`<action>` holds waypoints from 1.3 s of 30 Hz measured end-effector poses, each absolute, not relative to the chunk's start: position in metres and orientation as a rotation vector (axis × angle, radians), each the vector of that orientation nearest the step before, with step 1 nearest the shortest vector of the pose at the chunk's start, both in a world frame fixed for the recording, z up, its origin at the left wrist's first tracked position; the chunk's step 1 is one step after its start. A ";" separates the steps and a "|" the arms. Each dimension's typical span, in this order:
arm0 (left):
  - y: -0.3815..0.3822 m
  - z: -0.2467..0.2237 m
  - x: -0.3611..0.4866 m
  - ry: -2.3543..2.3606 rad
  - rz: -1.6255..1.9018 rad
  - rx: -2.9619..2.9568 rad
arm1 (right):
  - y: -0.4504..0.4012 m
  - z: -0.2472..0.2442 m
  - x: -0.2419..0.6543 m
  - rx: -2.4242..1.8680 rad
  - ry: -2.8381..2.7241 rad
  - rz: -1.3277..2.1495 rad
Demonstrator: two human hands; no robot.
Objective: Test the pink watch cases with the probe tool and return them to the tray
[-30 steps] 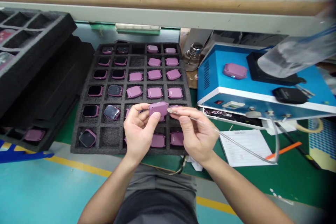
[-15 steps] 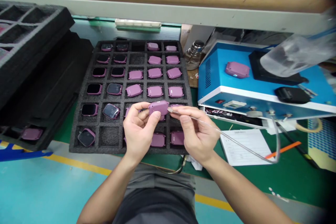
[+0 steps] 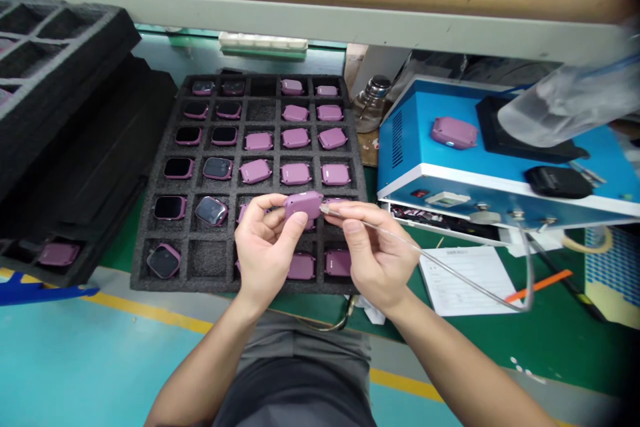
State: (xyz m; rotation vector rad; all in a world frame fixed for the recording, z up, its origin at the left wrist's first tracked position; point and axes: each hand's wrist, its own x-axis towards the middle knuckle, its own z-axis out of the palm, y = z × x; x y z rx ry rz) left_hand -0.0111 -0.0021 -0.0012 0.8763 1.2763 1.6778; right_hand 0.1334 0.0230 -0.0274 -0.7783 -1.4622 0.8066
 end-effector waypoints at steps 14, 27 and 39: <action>-0.001 -0.004 -0.015 1.268 1.703 0.943 | 0.028 -0.023 0.131 -0.769 -1.479 0.815; 0.002 -0.011 -0.019 1.284 1.739 0.993 | 0.034 -0.019 0.129 -0.714 -1.463 0.821; 0.002 -0.010 -0.019 1.298 1.727 0.975 | 0.034 -0.021 0.128 -0.719 -1.458 0.828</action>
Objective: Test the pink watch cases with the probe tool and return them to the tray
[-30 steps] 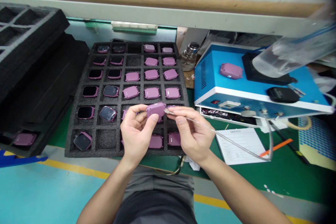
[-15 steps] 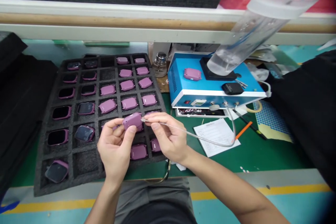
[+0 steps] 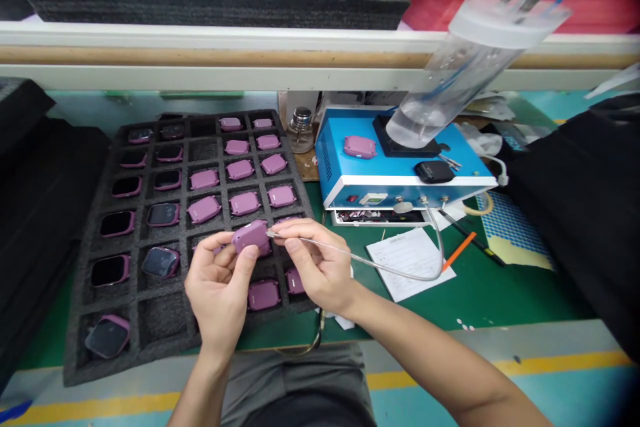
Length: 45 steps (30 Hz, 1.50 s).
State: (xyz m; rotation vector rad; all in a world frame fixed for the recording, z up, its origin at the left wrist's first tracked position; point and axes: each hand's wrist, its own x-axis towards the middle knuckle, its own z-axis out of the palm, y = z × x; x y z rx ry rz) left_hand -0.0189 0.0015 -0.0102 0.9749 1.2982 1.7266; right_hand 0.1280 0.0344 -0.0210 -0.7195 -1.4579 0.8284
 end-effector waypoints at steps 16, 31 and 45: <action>-0.001 -0.004 -0.016 1.310 1.662 0.942 | 0.029 -0.022 0.129 -0.764 -1.481 0.834; 0.002 -0.007 -0.019 1.346 1.698 0.963 | 0.035 -0.024 0.128 -0.748 -1.468 0.838; 0.047 0.044 -0.062 1.528 1.502 1.531 | 0.025 -0.026 0.134 -0.744 -1.459 0.833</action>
